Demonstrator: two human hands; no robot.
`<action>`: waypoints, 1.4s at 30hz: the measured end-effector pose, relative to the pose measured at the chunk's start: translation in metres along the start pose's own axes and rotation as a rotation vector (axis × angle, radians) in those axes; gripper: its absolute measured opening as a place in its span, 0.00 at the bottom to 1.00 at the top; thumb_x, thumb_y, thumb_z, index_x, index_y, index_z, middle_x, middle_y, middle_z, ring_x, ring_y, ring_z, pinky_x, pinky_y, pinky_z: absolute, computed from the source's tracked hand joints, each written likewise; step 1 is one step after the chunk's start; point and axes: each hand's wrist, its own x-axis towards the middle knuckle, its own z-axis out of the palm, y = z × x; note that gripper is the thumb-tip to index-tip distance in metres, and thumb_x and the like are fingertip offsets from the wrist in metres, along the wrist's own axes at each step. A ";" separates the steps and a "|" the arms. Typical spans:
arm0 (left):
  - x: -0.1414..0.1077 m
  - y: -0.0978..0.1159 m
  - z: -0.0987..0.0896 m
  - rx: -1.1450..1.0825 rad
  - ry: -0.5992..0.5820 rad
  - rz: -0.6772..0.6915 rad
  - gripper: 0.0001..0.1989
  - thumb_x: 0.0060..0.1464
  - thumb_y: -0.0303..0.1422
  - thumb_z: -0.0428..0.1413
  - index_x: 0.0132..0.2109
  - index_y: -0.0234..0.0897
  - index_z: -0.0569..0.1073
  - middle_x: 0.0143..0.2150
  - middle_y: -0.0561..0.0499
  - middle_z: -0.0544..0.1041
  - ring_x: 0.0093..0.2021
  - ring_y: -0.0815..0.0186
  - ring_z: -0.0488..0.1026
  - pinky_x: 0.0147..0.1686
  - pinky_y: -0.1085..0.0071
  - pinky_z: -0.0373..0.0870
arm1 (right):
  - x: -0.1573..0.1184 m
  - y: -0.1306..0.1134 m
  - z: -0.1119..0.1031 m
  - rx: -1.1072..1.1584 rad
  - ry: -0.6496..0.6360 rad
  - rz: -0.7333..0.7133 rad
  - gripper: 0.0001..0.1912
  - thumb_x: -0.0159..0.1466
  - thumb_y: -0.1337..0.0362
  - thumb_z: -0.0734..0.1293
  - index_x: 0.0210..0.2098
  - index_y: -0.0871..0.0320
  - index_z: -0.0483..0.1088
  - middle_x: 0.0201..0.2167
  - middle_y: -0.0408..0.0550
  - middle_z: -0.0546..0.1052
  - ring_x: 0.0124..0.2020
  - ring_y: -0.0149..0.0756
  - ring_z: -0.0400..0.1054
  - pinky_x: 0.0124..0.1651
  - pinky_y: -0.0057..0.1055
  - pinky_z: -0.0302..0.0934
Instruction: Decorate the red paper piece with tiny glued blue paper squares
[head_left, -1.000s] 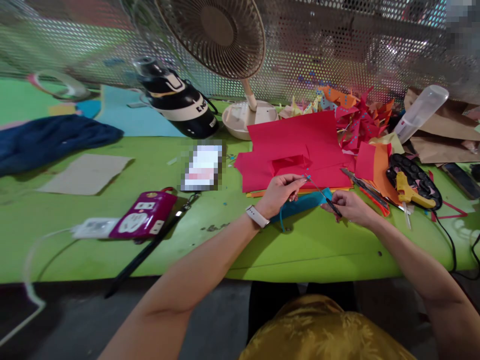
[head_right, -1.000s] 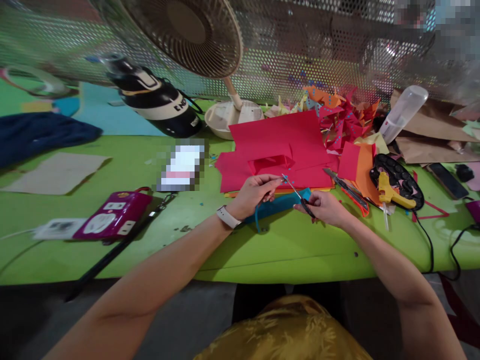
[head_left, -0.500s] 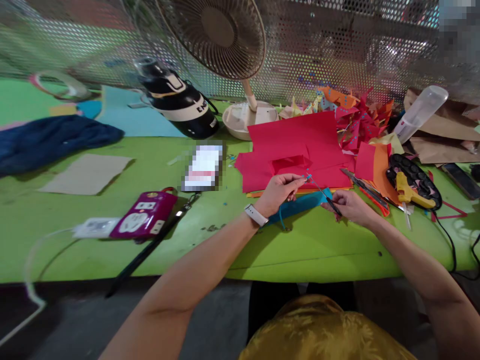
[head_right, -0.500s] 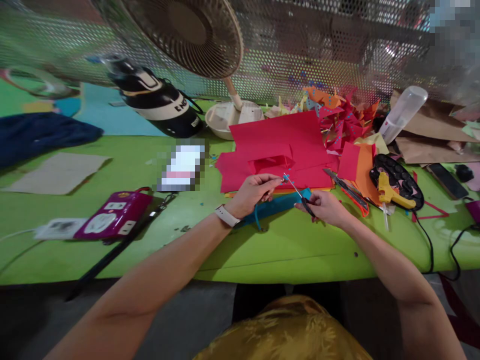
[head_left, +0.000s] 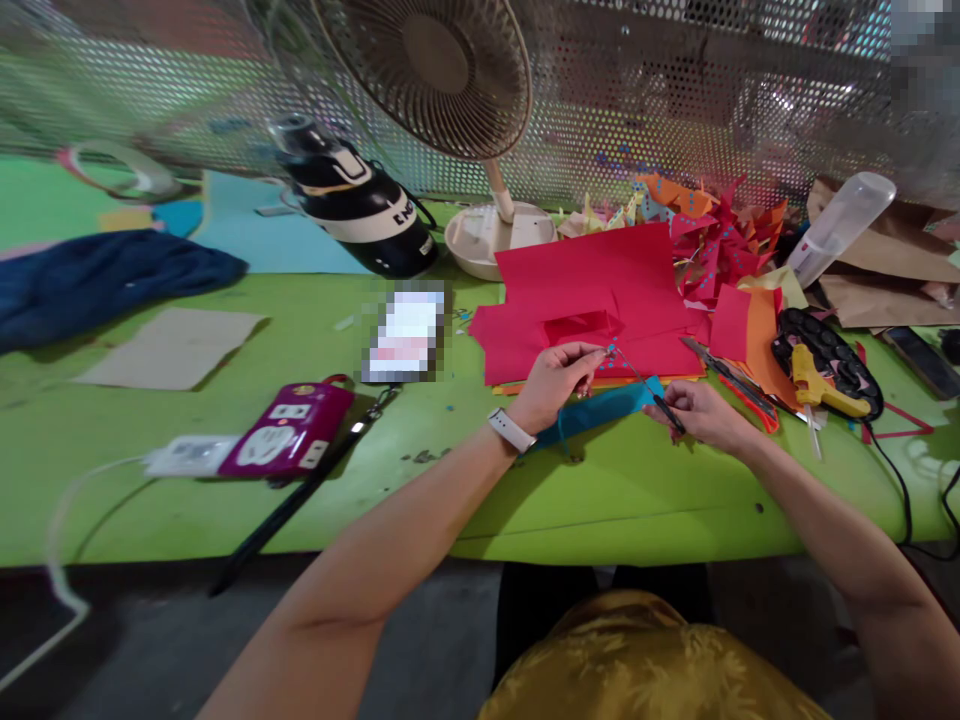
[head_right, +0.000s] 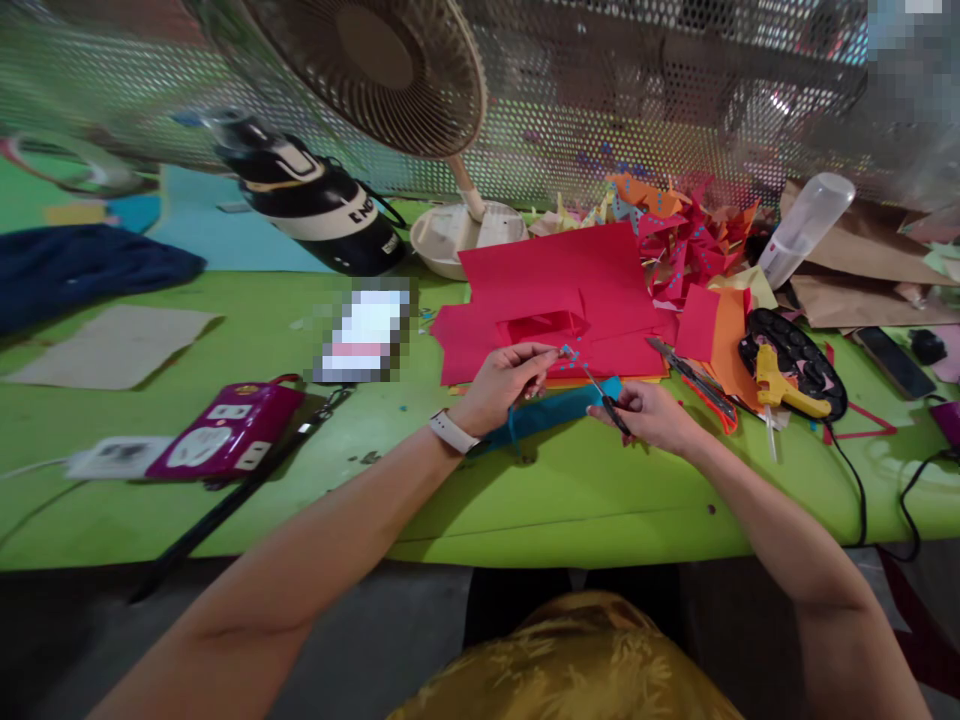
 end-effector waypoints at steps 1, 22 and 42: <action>0.000 0.000 0.000 -0.002 0.001 -0.002 0.10 0.47 0.38 0.62 0.33 0.35 0.75 0.16 0.59 0.65 0.15 0.77 0.58 0.17 0.77 0.55 | 0.000 -0.001 0.000 -0.003 -0.004 0.000 0.25 0.47 0.46 0.73 0.24 0.56 0.60 0.13 0.36 0.67 0.15 0.26 0.63 0.17 0.22 0.53; -0.003 -0.002 0.005 -0.061 -0.010 -0.024 0.12 0.43 0.39 0.64 0.32 0.35 0.77 0.16 0.58 0.68 0.16 0.75 0.62 0.19 0.76 0.60 | 0.001 0.002 0.002 -0.021 -0.007 -0.022 0.24 0.48 0.46 0.73 0.24 0.56 0.60 0.13 0.37 0.67 0.15 0.26 0.63 0.17 0.23 0.52; -0.008 -0.004 0.011 -0.078 -0.003 -0.050 0.12 0.45 0.40 0.64 0.31 0.35 0.76 0.17 0.58 0.67 0.17 0.76 0.62 0.19 0.77 0.60 | -0.002 -0.003 0.003 -0.022 -0.004 0.001 0.25 0.48 0.44 0.72 0.24 0.56 0.59 0.13 0.36 0.67 0.13 0.24 0.61 0.15 0.22 0.52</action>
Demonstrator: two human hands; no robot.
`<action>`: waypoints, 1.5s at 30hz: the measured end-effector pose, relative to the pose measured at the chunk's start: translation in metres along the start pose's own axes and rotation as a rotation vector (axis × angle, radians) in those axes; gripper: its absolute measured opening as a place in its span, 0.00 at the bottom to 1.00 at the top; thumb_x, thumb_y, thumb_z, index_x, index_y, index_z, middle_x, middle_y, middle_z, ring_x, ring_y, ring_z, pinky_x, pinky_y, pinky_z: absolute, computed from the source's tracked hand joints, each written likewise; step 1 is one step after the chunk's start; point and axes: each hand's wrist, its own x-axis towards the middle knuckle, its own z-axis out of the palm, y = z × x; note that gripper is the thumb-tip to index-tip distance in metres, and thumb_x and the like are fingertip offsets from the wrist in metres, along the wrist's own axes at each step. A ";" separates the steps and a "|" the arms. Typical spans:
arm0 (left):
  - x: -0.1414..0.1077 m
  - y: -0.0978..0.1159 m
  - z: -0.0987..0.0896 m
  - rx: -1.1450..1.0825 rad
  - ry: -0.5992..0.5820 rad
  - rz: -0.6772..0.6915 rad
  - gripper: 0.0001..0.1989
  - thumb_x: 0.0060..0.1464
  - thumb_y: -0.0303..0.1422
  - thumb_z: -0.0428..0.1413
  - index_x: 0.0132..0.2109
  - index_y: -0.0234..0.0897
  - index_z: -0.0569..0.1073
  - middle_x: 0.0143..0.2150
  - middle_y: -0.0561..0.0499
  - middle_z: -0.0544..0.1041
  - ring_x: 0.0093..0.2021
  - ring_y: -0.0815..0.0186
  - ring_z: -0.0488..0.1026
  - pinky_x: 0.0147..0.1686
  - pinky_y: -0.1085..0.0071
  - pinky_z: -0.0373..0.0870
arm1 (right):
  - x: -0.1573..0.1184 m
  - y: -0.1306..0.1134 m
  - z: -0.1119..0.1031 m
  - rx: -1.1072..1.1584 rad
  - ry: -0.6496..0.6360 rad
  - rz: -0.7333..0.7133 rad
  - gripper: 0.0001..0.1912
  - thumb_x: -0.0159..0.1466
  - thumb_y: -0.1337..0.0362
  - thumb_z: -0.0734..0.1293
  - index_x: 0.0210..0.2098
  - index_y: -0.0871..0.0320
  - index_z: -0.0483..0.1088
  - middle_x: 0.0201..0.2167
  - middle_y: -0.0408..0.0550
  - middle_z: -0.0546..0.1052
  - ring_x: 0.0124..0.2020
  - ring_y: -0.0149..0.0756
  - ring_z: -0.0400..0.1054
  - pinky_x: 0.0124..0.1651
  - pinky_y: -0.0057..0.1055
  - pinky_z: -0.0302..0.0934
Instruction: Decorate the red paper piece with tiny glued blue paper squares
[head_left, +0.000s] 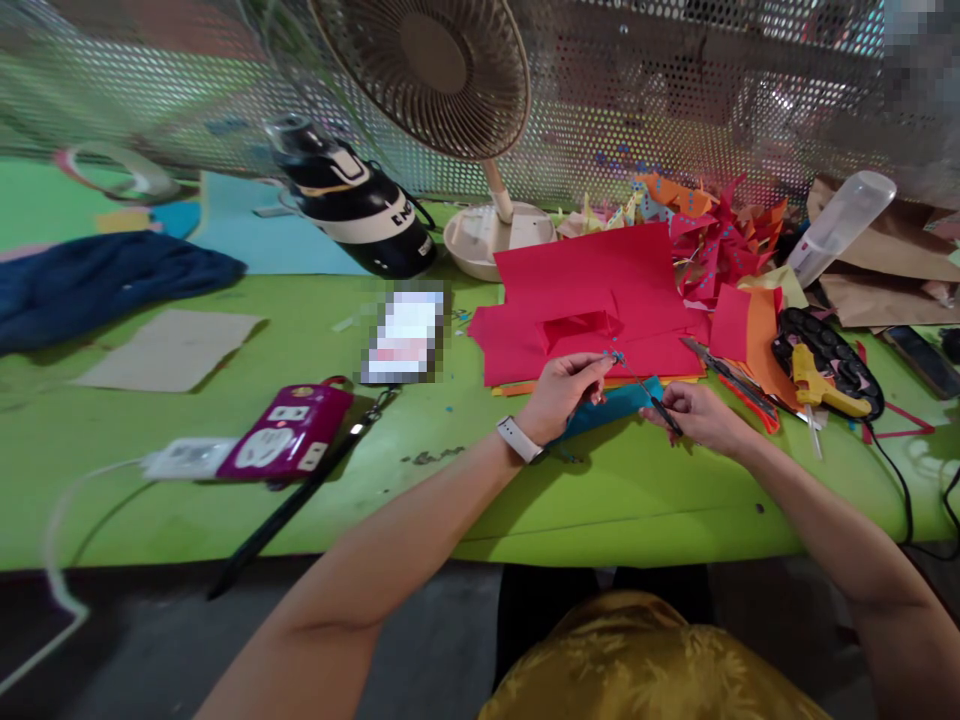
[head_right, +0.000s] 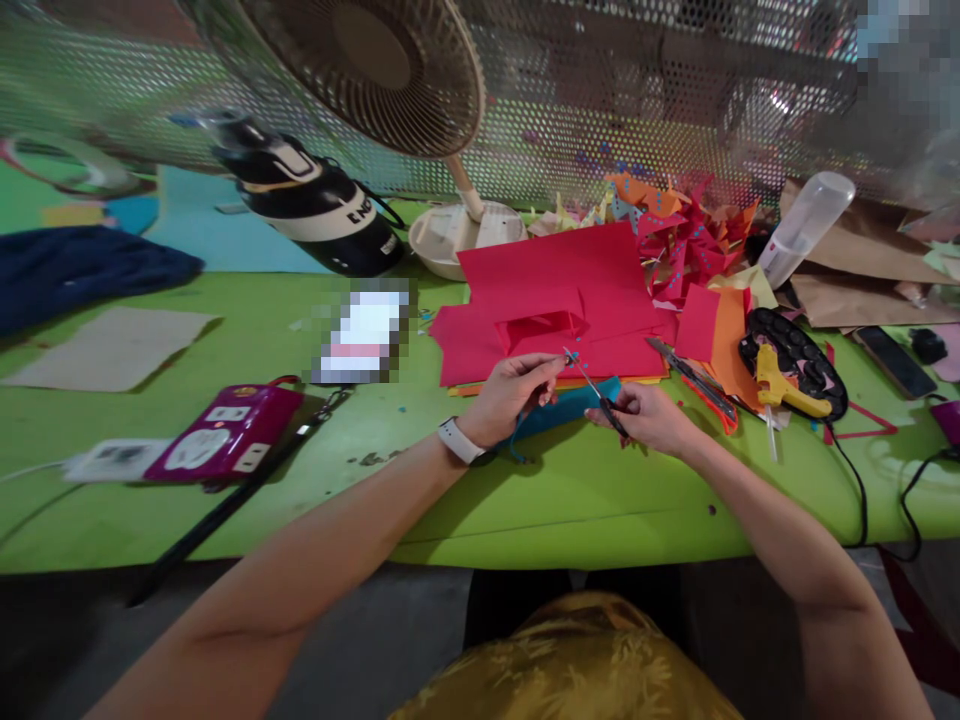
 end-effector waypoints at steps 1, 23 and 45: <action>0.000 0.000 0.000 -0.001 -0.001 0.001 0.12 0.44 0.40 0.64 0.31 0.35 0.76 0.17 0.58 0.67 0.17 0.76 0.62 0.19 0.77 0.59 | 0.000 0.001 0.000 0.001 -0.001 0.000 0.25 0.47 0.45 0.73 0.24 0.56 0.59 0.13 0.35 0.67 0.13 0.24 0.60 0.15 0.22 0.52; 0.002 0.005 -0.005 0.150 -0.008 0.008 0.10 0.46 0.39 0.62 0.31 0.36 0.76 0.15 0.61 0.61 0.13 0.77 0.55 0.16 0.76 0.54 | 0.006 0.013 -0.003 -0.008 0.022 -0.040 0.23 0.50 0.46 0.72 0.24 0.56 0.60 0.13 0.37 0.68 0.14 0.26 0.63 0.17 0.23 0.54; 0.003 0.002 -0.005 0.126 0.016 0.067 0.13 0.46 0.41 0.62 0.34 0.36 0.76 0.14 0.60 0.63 0.14 0.76 0.56 0.16 0.76 0.53 | 0.000 0.002 -0.002 0.030 -0.019 -0.027 0.25 0.49 0.44 0.72 0.25 0.56 0.60 0.14 0.36 0.66 0.16 0.26 0.63 0.17 0.23 0.53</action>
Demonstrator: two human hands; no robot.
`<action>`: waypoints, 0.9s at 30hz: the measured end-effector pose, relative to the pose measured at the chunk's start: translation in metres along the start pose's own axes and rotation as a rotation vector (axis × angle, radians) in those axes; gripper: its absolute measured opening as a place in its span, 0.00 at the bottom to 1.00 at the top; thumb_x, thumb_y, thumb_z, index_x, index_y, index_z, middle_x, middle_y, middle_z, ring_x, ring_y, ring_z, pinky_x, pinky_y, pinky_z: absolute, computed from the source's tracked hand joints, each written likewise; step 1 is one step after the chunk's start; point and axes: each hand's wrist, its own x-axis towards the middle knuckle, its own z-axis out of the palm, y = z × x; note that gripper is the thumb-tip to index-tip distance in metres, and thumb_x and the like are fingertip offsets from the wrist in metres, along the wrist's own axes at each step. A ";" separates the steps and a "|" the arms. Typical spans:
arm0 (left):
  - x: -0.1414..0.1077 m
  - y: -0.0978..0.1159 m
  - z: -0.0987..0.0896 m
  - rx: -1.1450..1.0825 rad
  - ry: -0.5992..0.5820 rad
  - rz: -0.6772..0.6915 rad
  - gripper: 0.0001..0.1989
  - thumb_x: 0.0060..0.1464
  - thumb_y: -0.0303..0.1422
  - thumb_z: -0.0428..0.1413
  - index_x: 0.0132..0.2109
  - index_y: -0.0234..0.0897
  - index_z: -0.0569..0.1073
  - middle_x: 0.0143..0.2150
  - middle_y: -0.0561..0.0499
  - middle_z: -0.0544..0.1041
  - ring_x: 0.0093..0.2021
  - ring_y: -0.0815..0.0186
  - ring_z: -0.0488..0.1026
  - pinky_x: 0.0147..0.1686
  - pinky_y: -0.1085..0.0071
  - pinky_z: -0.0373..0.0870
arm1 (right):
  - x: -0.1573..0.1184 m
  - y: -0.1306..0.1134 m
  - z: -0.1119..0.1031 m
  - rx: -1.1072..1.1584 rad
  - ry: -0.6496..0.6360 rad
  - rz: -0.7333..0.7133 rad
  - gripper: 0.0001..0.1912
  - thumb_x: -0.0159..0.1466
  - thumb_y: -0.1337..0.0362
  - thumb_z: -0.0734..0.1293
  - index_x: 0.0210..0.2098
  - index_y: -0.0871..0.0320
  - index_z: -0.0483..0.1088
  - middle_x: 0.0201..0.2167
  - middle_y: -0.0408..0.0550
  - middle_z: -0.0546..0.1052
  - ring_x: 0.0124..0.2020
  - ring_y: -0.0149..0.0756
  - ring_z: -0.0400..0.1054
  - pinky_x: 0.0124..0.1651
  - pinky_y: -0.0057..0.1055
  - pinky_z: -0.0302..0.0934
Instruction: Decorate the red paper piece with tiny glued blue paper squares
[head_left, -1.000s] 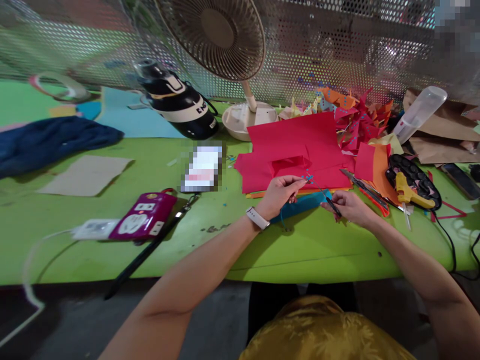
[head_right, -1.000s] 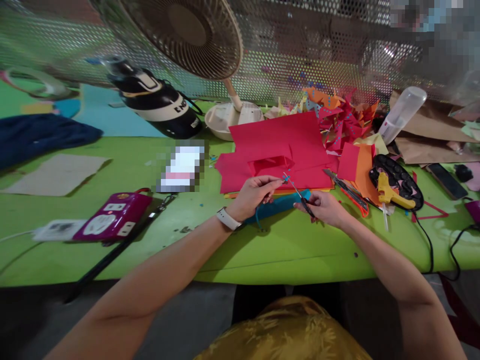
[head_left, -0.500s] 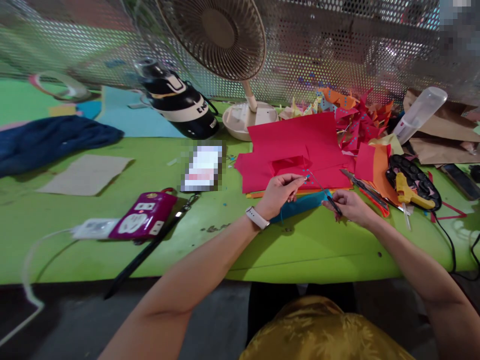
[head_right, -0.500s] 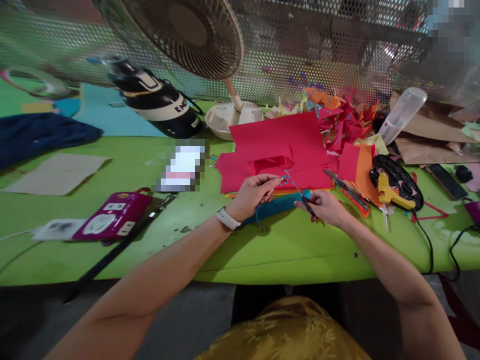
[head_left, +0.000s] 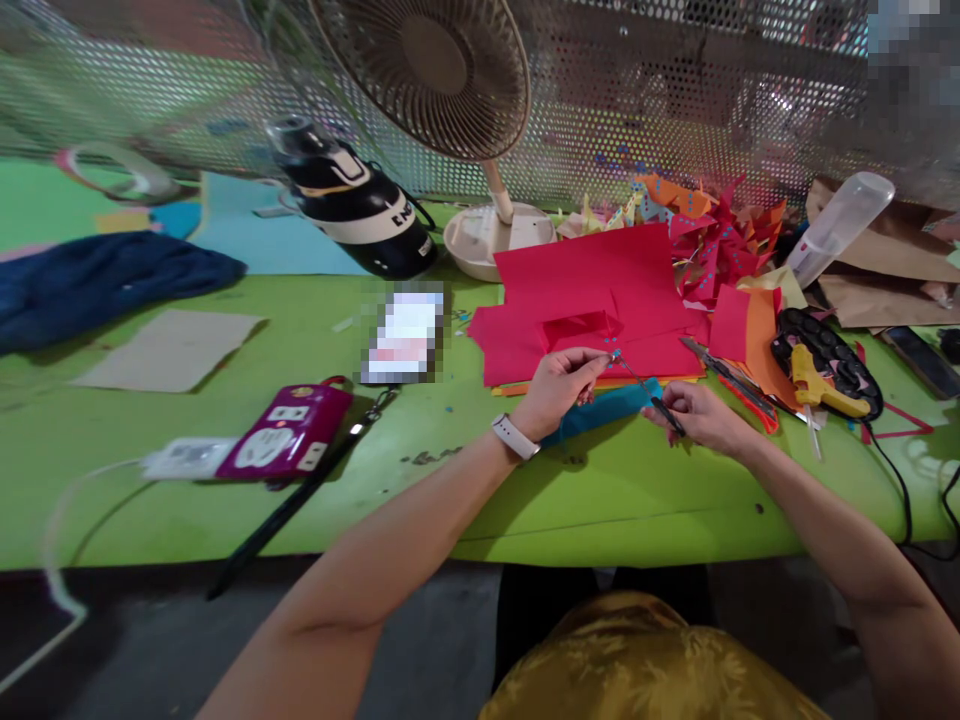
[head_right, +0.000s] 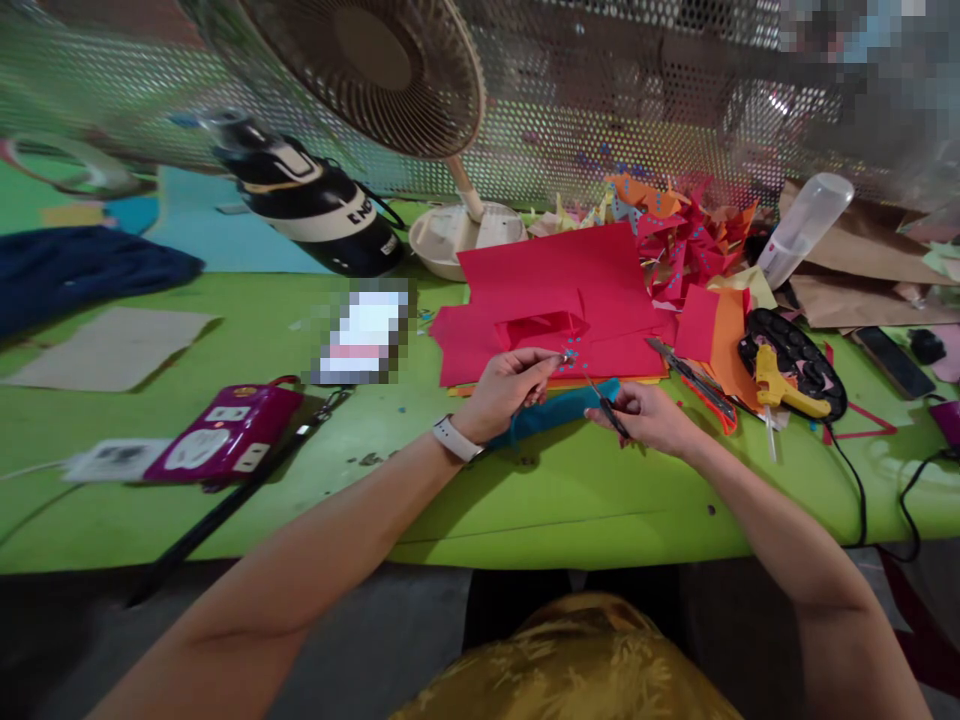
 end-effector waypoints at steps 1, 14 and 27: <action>0.000 0.000 0.000 0.001 -0.003 0.001 0.13 0.46 0.41 0.62 0.33 0.35 0.76 0.14 0.60 0.63 0.14 0.76 0.57 0.16 0.76 0.53 | 0.000 0.000 0.000 0.000 0.000 -0.001 0.25 0.49 0.44 0.72 0.25 0.56 0.60 0.14 0.36 0.66 0.16 0.26 0.63 0.18 0.23 0.53; -0.002 0.001 0.002 -0.008 -0.028 -0.011 0.15 0.45 0.42 0.63 0.34 0.35 0.76 0.15 0.60 0.63 0.14 0.77 0.57 0.15 0.77 0.53 | 0.001 0.001 0.000 0.001 -0.007 0.009 0.25 0.48 0.45 0.73 0.25 0.56 0.60 0.13 0.35 0.66 0.15 0.25 0.62 0.17 0.23 0.53; -0.001 0.000 0.002 -0.028 -0.038 -0.013 0.14 0.45 0.41 0.63 0.33 0.35 0.75 0.14 0.61 0.63 0.13 0.77 0.56 0.16 0.77 0.55 | 0.001 0.001 0.000 0.019 -0.007 0.005 0.24 0.48 0.46 0.74 0.24 0.57 0.60 0.13 0.35 0.66 0.15 0.24 0.61 0.18 0.23 0.53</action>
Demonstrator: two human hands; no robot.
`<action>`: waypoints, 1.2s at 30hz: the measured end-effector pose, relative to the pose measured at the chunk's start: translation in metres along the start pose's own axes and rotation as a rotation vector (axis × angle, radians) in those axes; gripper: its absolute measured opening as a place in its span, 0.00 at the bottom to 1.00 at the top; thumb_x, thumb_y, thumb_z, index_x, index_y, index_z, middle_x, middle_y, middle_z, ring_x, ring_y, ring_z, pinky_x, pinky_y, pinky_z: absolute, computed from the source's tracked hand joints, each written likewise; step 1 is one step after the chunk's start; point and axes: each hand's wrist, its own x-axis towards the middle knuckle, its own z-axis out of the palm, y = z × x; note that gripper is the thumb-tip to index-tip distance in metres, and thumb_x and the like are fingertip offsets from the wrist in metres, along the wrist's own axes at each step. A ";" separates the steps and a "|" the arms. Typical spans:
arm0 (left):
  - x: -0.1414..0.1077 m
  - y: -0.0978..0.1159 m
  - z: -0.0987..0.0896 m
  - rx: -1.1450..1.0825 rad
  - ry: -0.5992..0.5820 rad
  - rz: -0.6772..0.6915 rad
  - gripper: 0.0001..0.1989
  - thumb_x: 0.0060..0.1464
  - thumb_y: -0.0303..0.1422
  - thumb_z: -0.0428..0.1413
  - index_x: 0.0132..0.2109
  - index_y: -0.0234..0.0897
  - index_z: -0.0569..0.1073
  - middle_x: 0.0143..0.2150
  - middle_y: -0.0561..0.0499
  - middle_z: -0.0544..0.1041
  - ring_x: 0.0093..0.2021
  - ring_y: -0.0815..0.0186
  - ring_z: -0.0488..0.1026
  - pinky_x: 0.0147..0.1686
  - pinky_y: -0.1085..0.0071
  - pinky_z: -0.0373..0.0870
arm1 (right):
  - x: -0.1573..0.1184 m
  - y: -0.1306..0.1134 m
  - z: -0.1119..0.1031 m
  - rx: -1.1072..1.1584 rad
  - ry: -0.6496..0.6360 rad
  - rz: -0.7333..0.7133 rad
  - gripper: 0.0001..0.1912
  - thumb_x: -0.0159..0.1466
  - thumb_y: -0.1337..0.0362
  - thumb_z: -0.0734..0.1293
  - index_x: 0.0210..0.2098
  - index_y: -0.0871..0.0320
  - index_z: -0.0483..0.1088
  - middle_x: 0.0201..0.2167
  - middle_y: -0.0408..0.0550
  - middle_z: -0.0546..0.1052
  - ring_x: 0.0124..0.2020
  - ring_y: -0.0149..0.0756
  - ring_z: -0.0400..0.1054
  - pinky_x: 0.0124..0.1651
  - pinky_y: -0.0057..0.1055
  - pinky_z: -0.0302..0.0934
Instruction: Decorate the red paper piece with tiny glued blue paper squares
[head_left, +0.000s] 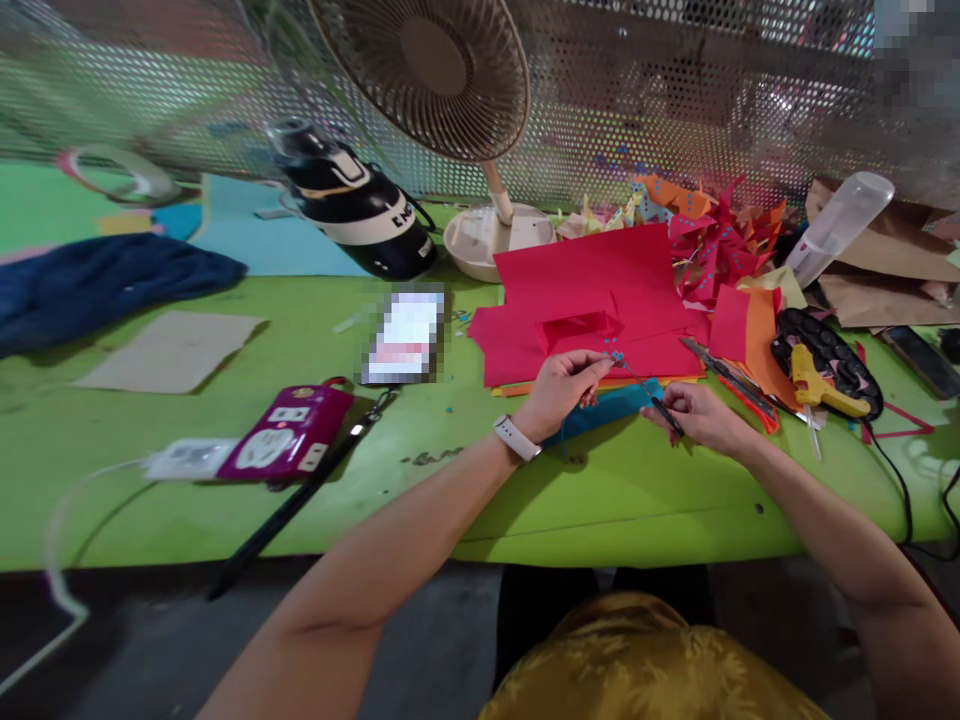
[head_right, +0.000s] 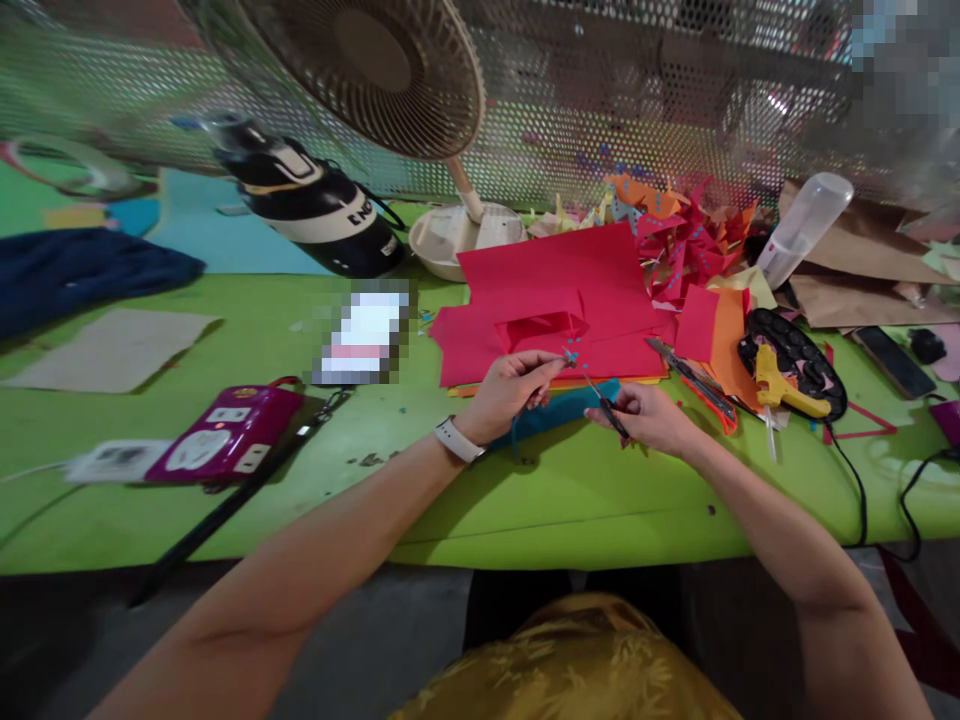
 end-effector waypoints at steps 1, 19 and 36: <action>0.000 0.000 0.000 0.000 0.000 -0.002 0.14 0.45 0.41 0.63 0.33 0.35 0.75 0.14 0.61 0.63 0.13 0.77 0.56 0.16 0.77 0.56 | 0.000 0.000 0.000 -0.001 0.000 0.001 0.24 0.48 0.46 0.74 0.24 0.56 0.60 0.13 0.35 0.66 0.15 0.24 0.61 0.17 0.23 0.53; 0.000 0.001 0.000 0.023 -0.012 -0.001 0.13 0.47 0.42 0.62 0.32 0.35 0.75 0.15 0.61 0.62 0.13 0.77 0.57 0.16 0.78 0.56 | 0.003 0.004 0.001 -0.020 0.035 -0.005 0.25 0.47 0.45 0.73 0.23 0.56 0.58 0.12 0.35 0.66 0.14 0.26 0.61 0.17 0.23 0.53; 0.001 0.003 -0.003 0.010 0.004 0.005 0.11 0.46 0.39 0.62 0.33 0.36 0.76 0.15 0.61 0.61 0.14 0.77 0.55 0.16 0.77 0.54 | 0.003 0.006 -0.002 -0.014 0.071 -0.002 0.24 0.49 0.46 0.73 0.25 0.56 0.60 0.13 0.37 0.68 0.14 0.26 0.63 0.17 0.22 0.54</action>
